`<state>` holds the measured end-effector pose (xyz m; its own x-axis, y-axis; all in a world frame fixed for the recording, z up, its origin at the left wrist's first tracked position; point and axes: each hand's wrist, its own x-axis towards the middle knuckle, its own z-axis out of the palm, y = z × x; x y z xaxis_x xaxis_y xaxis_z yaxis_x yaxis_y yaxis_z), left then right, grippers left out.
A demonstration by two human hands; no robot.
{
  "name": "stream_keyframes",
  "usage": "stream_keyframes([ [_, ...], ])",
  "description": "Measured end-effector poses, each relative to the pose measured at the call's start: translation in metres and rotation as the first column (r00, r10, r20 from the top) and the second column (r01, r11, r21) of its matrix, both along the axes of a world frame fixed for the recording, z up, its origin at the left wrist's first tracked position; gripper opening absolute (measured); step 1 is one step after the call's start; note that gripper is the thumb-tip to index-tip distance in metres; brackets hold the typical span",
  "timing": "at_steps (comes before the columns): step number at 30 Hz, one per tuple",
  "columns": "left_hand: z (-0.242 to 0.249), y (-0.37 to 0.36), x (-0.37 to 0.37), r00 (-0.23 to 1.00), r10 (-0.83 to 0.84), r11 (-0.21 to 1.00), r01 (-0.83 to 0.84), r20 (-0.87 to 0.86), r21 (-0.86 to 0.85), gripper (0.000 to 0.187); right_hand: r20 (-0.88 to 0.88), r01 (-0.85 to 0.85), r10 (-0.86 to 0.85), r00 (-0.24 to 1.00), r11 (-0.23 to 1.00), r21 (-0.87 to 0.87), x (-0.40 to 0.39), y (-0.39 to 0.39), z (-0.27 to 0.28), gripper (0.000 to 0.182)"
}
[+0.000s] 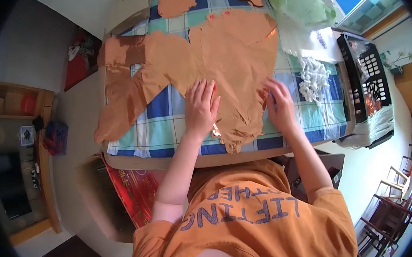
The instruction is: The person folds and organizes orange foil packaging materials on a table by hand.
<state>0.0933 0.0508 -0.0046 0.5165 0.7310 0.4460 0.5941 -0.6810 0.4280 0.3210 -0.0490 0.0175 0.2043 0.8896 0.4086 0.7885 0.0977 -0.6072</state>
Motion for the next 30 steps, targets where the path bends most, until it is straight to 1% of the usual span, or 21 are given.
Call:
stream_keyframes([
  [3, 0.001, -0.001, -0.001, 1.0, 0.002, 1.0, -0.002, -0.012, -0.01, 0.043, 0.098, 0.058, -0.058, 0.994, 0.998, 0.002, 0.003, 0.02, -0.004, 0.034],
  [5, 0.002, -0.001, -0.001, 1.0, 0.011, 1.0, -0.011, -0.011, -0.02, 0.043, 0.201, 0.027, -0.023, 0.979, 0.999, -0.017, 0.005, 0.023, -0.011, 0.036],
  [6, 0.002, 0.0, -0.001, 1.0, 0.009, 1.0, -0.008, 0.025, -0.024, 0.043, 0.252, 0.009, -0.001, 0.968, 1.0, -0.029, 0.005, 0.023, -0.013, 0.037],
  [7, 0.0, 0.001, -0.001, 0.998, 0.008, 1.0, -0.006, 0.061, -0.03, 0.043, 0.239, 0.034, -0.023, 0.971, 0.999, -0.042, 0.003, 0.023, -0.01, 0.036],
  [8, -0.002, 0.002, -0.001, 0.995, 0.008, 0.999, -0.004, 0.096, -0.033, 0.042, 0.27, 0.034, -0.02, 0.963, 0.998, -0.049, 0.002, 0.023, -0.01, 0.036],
  [9, -0.002, 0.002, -0.001, 0.994, 0.008, 1.0, -0.005, 0.113, -0.027, 0.042, 0.301, 0.037, -0.019, 0.953, 0.998, -0.054, 0.002, 0.024, -0.011, 0.036],
  [10, -0.002, 0.002, -0.002, 0.996, -0.014, 1.0, 0.015, 0.084, -0.01, 0.042, 0.331, 0.042, -0.021, 0.943, 0.997, -0.057, 0.002, 0.025, -0.012, 0.036],
  [12, 0.001, 0.003, -0.002, 0.998, -0.06, 0.998, 0.06, 0.028, 0.033, 0.041, 0.328, 0.045, -0.024, 0.944, 0.997, -0.057, 0.001, 0.026, -0.012, 0.035],
  [15, 0.011, -0.003, 0.001, 0.988, -0.115, 0.993, 0.118, -0.101, 0.027, 0.042, 0.329, 0.042, -0.019, 0.944, 0.997, -0.063, 0.001, 0.026, -0.012, 0.035],
  [21, 0.004, -0.005, 0.001, 0.99, -0.082, 0.996, 0.085, -0.112, 0.023, 0.036, 0.315, 0.044, -0.033, 0.949, 0.999, -0.026, 0.002, 0.026, -0.014, 0.033],
  [24, 0.004, -0.005, 0.0, 0.993, -0.071, 0.997, 0.072, -0.092, 0.014, 0.033, 0.313, 0.04, -0.03, 0.949, 0.999, -0.027, 0.002, 0.027, -0.013, 0.034],
  [27, 0.001, -0.001, -0.002, 0.999, -0.015, 1.0, 0.017, 0.047, -0.024, 0.032, 0.31, 0.036, -0.02, 0.951, 0.998, -0.044, 0.002, 0.026, -0.011, 0.035],
  [30, 0.004, 0.013, -0.003, 0.996, 0.001, 0.999, -0.005, 0.086, 0.045, 0.033, 0.308, 0.033, -0.016, 0.951, 0.998, -0.049, 0.002, 0.025, -0.012, 0.035],
])
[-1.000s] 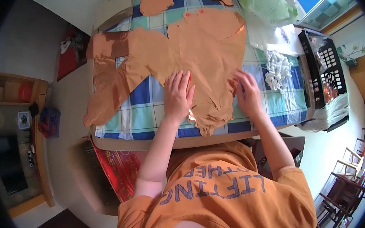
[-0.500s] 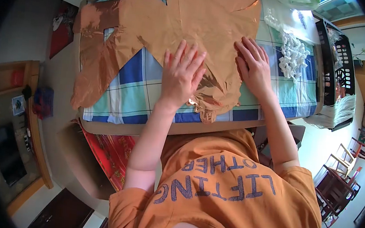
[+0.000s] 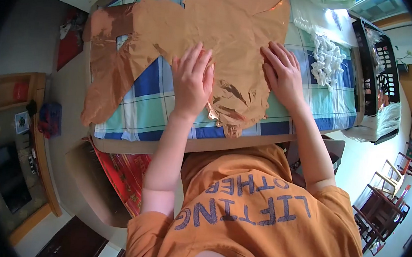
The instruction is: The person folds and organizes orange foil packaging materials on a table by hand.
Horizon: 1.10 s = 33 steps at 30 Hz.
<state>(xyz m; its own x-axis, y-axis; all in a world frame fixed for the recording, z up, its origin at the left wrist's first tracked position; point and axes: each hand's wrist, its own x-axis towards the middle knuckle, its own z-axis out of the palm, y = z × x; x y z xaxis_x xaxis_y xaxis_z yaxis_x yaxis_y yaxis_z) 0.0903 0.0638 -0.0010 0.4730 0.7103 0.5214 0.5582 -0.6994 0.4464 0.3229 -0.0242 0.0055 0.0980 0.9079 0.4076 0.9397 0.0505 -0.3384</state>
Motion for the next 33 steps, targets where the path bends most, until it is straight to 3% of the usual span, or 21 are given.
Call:
stream_keyframes([
  [5, 0.023, 0.013, 0.016, 0.972, -0.072, 0.995, 0.084, -0.224, 0.047, 0.04, 0.023, -0.015, 0.014, 1.0, 1.0, 0.007, 0.001, 0.003, 0.001, 0.035],
  [14, -0.007, 0.057, 0.0, 0.989, 0.025, 0.998, -0.034, -0.144, -0.061, 0.034, -0.079, 0.011, -0.009, 0.997, 1.0, 0.027, 0.009, 0.016, -0.003, 0.034],
  [17, -0.014, 0.056, -0.001, 0.956, 0.093, 0.996, -0.094, -0.28, 0.01, 0.034, 0.051, 0.029, -0.027, 0.998, 0.999, -0.024, 0.005, 0.019, -0.007, 0.035],
  [23, -0.011, 0.061, 0.004, 0.942, 0.118, 0.993, -0.113, -0.314, 0.036, 0.037, 0.051, 0.036, -0.036, 0.998, 0.999, -0.004, 0.005, 0.018, -0.007, 0.035],
  [33, -0.011, 0.058, 0.006, 0.975, 0.107, 0.993, -0.096, -0.195, 0.068, 0.037, 0.067, 0.047, -0.046, 0.997, 0.999, -0.014, 0.006, 0.019, -0.008, 0.037],
])
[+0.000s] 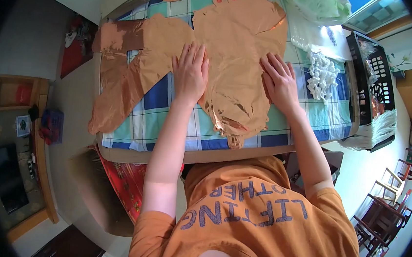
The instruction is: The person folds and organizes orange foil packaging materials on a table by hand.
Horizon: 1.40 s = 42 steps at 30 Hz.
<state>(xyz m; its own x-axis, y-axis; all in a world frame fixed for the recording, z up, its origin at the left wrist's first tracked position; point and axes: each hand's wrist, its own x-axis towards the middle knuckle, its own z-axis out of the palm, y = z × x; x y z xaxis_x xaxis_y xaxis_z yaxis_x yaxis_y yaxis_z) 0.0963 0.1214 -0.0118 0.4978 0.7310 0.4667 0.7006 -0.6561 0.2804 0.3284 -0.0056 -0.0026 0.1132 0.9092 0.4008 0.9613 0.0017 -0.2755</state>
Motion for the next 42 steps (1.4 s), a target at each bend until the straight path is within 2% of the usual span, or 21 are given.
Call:
stream_keyframes([
  [2, 0.005, -0.003, 0.0, 0.998, -0.031, 1.0, 0.031, 0.046, 0.006, 0.036, 0.0, 0.003, -0.003, 1.0, 1.0, -0.002, -0.001, 0.0, 0.0, 0.037],
  [5, 0.022, -0.024, 0.009, 0.984, -0.175, 0.984, 0.174, 0.021, 0.031, 0.036, -0.015, 0.002, -0.002, 1.0, 1.0, 0.004, -0.001, 0.0, 0.001, 0.036],
  [8, 0.024, -0.036, 0.017, 0.98, -0.197, 0.98, 0.195, 0.034, 0.05, 0.035, -0.019, 0.0, 0.0, 1.0, 1.0, 0.01, -0.001, 0.0, 0.001, 0.036],
  [14, 0.006, -0.019, 0.0, 0.991, 0.016, 0.999, -0.009, 0.13, -0.051, 0.034, -0.047, 0.01, -0.01, 0.999, 1.0, -0.007, -0.001, 0.0, 0.0, 0.036],
  [17, 0.005, -0.011, -0.012, 0.981, 0.09, 0.996, -0.085, 0.174, -0.034, 0.031, -0.052, 0.006, -0.007, 0.999, 1.0, -0.011, -0.002, 0.0, 0.002, 0.036],
  [20, 0.013, -0.011, -0.019, 0.982, 0.107, 0.994, -0.108, 0.154, 0.001, 0.027, -0.06, 0.007, -0.008, 0.998, 1.0, -0.019, -0.002, 0.0, 0.004, 0.036],
  [23, 0.029, -0.036, -0.025, 0.967, 0.1, 0.99, -0.073, 0.234, -0.122, 0.023, -0.051, 0.008, -0.008, 0.999, 1.0, -0.008, -0.002, 0.0, 0.002, 0.036],
  [26, 0.029, -0.066, -0.033, 0.972, 0.106, 0.978, -0.064, 0.209, -0.196, 0.02, -0.065, 0.014, -0.014, 0.998, 1.0, 0.003, -0.002, 0.0, 0.003, 0.036],
  [29, 0.027, -0.09, -0.037, 0.97, -0.001, 0.984, 0.045, 0.244, -0.173, 0.023, -0.061, -0.003, 0.003, 0.998, 1.0, 0.016, -0.001, -0.001, 0.002, 0.035],
  [30, 0.03, -0.096, -0.037, 0.979, -0.057, 0.978, 0.094, 0.198, -0.188, 0.03, -0.052, 0.0, 0.001, 0.999, 1.0, 0.01, -0.002, 0.0, 0.002, 0.035],
  [33, 0.042, -0.11, -0.027, 0.97, -0.213, 0.951, 0.232, 0.114, -0.202, 0.037, -0.035, 0.001, -0.001, 0.999, 1.0, 0.004, -0.004, 0.0, 0.003, 0.035],
  [36, 0.035, -0.11, -0.021, 0.958, -0.284, 0.936, 0.288, 0.049, -0.201, 0.043, -0.033, 0.006, -0.006, 0.999, 1.0, 0.02, -0.004, 0.0, 0.002, 0.034],
  [39, 0.022, -0.111, -0.017, 0.974, -0.226, 0.948, 0.224, 0.015, -0.226, 0.045, -0.031, 0.007, -0.006, 1.0, 1.0, 0.031, -0.003, -0.001, 0.003, 0.033],
  [42, 0.022, -0.114, -0.017, 0.976, -0.191, 0.955, 0.21, 0.107, -0.209, 0.045, -0.034, 0.007, -0.006, 0.999, 0.999, 0.042, -0.004, 0.0, 0.003, 0.033],
])
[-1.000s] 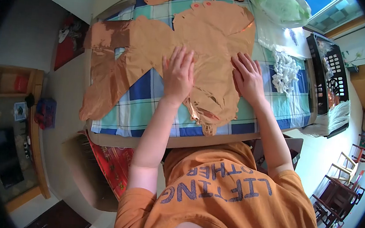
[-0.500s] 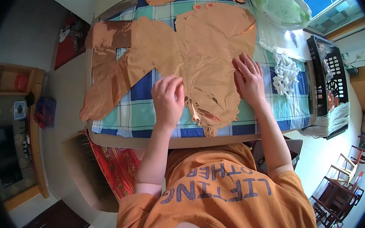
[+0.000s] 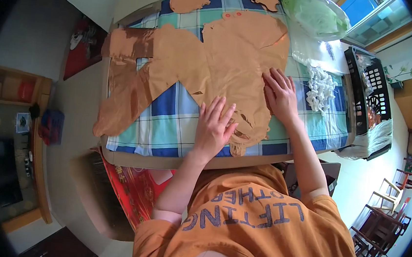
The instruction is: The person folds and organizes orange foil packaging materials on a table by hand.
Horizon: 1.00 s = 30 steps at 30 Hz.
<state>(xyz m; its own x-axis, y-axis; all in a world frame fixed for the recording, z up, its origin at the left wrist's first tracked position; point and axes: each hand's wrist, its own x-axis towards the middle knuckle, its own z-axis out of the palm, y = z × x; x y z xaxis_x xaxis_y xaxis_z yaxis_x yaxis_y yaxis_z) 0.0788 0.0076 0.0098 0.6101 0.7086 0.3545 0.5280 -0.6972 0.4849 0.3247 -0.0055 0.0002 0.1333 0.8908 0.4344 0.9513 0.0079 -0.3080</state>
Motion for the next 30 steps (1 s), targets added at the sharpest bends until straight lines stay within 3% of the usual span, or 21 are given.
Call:
stream_keyframes([
  [4, 0.002, -0.002, -0.014, 0.968, 0.18, 0.982, -0.187, 0.176, 0.025, 0.032, -0.014, -0.003, 0.003, 1.0, 1.0, -0.007, 0.0, -0.001, 0.001, 0.033],
  [7, 0.002, -0.006, -0.031, 0.961, 0.25, 0.964, -0.237, 0.115, -0.117, 0.031, -0.016, -0.005, 0.005, 1.0, 1.0, -0.011, 0.0, -0.001, 0.002, 0.033],
  [8, 0.001, -0.008, -0.034, 0.962, 0.251, 0.966, -0.243, 0.106, -0.084, 0.031, -0.014, -0.005, 0.005, 1.0, 1.0, -0.013, 0.0, -0.001, 0.002, 0.033],
  [11, 0.012, -0.012, -0.031, 0.989, 0.129, 0.987, -0.121, 0.072, -0.106, 0.035, -0.012, 0.004, -0.004, 1.0, 0.999, -0.048, 0.0, -0.001, 0.003, 0.036],
  [14, 0.036, -0.013, -0.025, 0.993, -0.094, 0.992, 0.088, -0.065, -0.086, 0.046, -0.012, 0.0, -0.001, 1.0, 0.999, -0.045, 0.0, -0.001, 0.002, 0.035],
  [17, 0.016, -0.011, -0.021, 0.967, -0.214, 0.967, 0.19, -0.14, -0.17, 0.054, -0.006, 0.0, 0.0, 1.0, 1.0, -0.022, 0.001, 0.0, -0.001, 0.035],
  [24, 0.007, -0.023, -0.018, 0.985, -0.088, 0.995, 0.08, -0.149, -0.061, 0.051, -0.01, -0.009, 0.009, 1.0, 0.999, -0.031, 0.002, -0.001, -0.002, 0.034],
  [30, 0.005, -0.026, -0.017, 0.989, -0.081, 0.996, 0.076, -0.127, -0.045, 0.052, -0.015, -0.008, 0.008, 1.0, 0.999, -0.033, 0.001, -0.001, 0.001, 0.034],
])
